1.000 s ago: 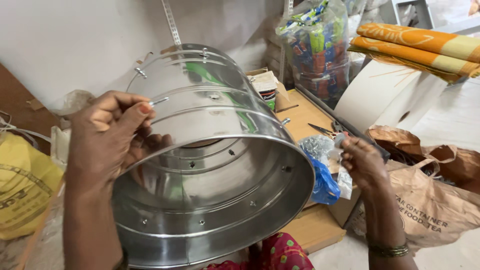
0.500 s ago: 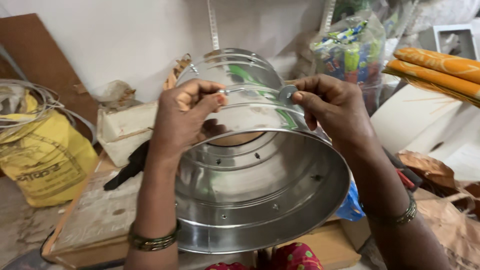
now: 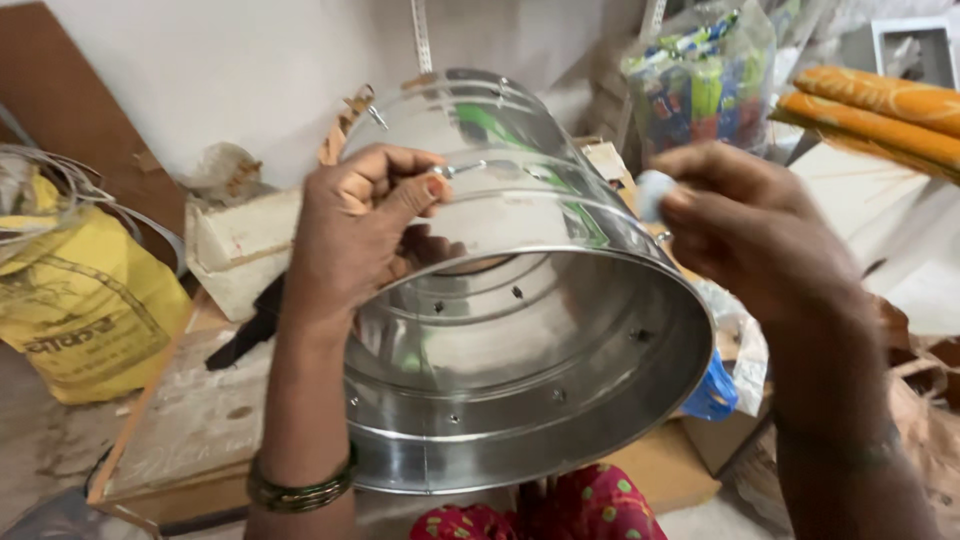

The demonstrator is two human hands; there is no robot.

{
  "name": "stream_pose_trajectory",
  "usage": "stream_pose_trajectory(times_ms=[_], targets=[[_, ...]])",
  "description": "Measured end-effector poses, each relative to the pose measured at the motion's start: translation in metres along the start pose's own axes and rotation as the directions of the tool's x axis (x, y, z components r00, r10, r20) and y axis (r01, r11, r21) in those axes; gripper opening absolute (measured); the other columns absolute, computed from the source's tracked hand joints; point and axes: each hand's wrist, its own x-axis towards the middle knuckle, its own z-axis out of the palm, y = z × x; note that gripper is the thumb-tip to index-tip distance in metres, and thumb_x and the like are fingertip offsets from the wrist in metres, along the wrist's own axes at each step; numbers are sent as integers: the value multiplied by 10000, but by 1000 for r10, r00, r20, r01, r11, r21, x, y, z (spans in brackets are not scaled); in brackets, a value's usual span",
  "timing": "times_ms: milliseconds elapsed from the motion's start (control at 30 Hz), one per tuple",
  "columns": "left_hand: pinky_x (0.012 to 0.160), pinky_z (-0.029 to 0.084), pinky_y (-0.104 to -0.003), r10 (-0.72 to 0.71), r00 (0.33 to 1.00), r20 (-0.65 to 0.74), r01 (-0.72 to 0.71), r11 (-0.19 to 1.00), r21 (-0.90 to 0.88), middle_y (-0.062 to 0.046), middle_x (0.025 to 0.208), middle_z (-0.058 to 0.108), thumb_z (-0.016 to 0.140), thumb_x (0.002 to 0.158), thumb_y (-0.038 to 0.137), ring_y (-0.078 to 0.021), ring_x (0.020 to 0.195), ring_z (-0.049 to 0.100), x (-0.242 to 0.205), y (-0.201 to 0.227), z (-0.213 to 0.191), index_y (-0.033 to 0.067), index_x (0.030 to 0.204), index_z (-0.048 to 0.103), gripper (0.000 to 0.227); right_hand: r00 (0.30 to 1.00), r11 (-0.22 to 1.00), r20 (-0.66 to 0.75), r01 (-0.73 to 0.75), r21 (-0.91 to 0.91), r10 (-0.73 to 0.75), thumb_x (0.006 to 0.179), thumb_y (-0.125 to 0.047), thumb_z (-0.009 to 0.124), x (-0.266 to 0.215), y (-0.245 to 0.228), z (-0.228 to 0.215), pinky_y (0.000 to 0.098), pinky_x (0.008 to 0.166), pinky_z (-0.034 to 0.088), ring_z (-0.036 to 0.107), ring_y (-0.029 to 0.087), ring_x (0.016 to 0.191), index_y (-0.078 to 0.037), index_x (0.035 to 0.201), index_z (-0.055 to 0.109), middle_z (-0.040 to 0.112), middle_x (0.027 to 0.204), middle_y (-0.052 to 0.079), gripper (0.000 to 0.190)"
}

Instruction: The person assembles a cylindrical metal container by inserting bolts into pre-drilled holes and tightening them with nuts. They rotate the container to access different sections and secure the fasteners by hand.

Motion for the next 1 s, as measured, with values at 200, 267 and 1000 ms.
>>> stream_pose_trajectory(times_ms=[200, 267, 1000], targets=[[601, 648, -323, 79, 997, 4, -79, 995, 59, -85, 858, 719, 653, 1010, 62, -105, 690, 715, -3, 0, -1, -46, 1086, 703, 141, 973, 977, 111, -192, -92, 202, 848, 4, 721, -113, 60, -6, 268, 443, 432, 562, 129, 593, 58, 1059, 759, 689, 829, 98, 221], [591, 647, -309, 63, 998, -26, -61, 995, 84, -72, 858, 726, 658, 1009, 72, -82, 700, 713, -3, 1, 2, -31, 1085, 712, 139, 888, 891, 243, -298, -343, 390, 906, -106, 703, -102, 113, 7, 263, 426, 445, 530, 108, 531, -35, 1047, 781, 698, 765, 56, 176], [493, 652, -246, 128, 990, 56, -130, 991, 37, 15, 815, 701, 699, 1000, 90, 11, 617, 586, 14, -13, 7, 5, 1094, 744, 135, 783, 466, -46, -415, -781, 621, 836, -228, 787, 23, 430, 27, 306, 546, 584, 692, 173, 549, -28, 897, 787, 749, 695, 103, 209]])
